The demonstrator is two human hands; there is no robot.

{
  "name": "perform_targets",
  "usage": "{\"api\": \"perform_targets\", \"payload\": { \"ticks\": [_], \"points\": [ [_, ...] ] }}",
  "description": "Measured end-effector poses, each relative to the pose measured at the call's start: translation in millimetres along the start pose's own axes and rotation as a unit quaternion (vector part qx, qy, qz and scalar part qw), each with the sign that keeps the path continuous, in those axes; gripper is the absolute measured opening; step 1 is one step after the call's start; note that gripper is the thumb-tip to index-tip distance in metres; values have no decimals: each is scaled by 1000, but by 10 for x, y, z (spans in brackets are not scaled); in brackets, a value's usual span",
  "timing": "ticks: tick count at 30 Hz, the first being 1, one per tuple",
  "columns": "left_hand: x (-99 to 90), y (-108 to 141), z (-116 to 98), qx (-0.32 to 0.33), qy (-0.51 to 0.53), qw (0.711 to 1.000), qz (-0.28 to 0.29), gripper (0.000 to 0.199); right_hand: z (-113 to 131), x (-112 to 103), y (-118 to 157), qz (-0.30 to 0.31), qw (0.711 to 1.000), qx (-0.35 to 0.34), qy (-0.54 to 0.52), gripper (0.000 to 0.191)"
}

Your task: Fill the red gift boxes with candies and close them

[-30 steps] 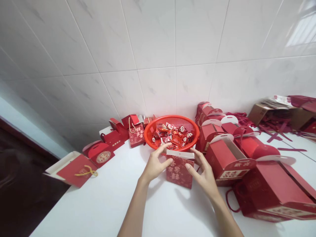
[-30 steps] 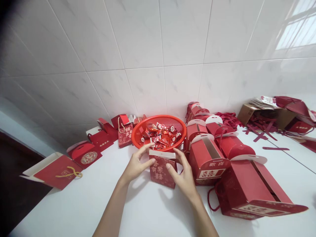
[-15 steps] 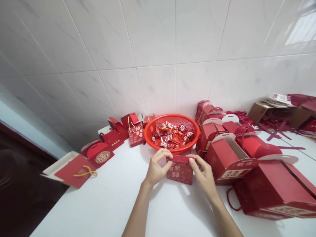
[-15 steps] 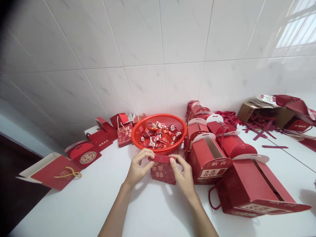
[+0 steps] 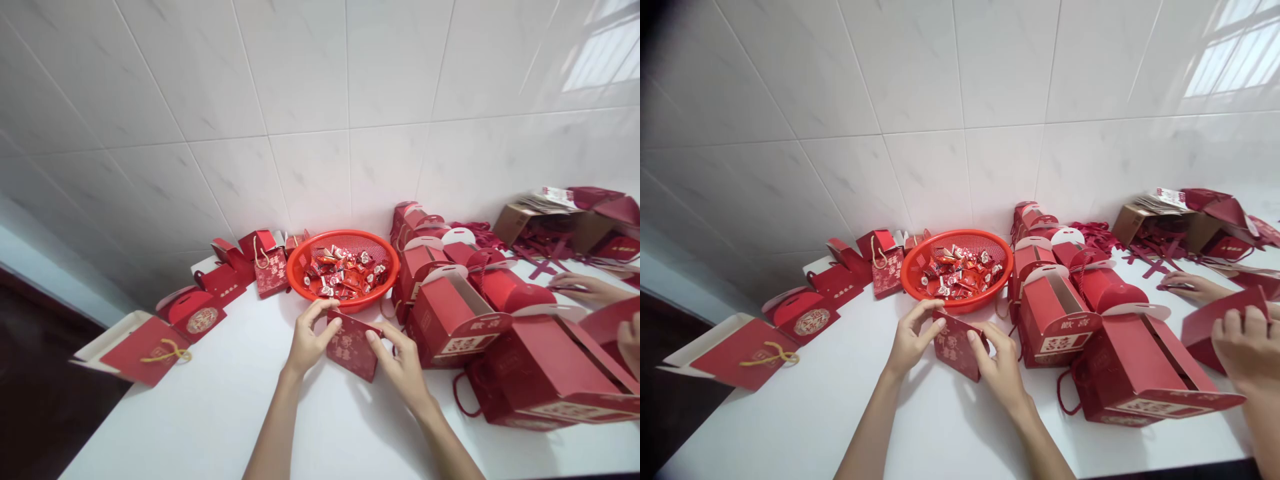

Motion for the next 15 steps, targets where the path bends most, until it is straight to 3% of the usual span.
{"api": "perform_targets", "payload": {
  "ticks": [5, 10, 15],
  "points": [
    [-8, -3, -24, -16, 40, 999, 23, 25, 51, 0, 108, 9, 1000, -24, 14, 22],
    [3, 11, -33, -42, 168, 981, 81, 37, 260, -84, 306, 37, 997, -57, 24, 21],
    [47, -6, -15, -74, 203, 973, 78, 48, 618, -553, 653, 42, 991, -121, 21, 18]
  ]
}}
Point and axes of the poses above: each hand's wrist, its own y-axis away from the middle knuckle, its own x-axis out of the palm, z = x × y, the point moved 1 cm from there along -y, towards the middle knuckle, and after that the axes turned 6 degrees about x, right-handed, at the moved point
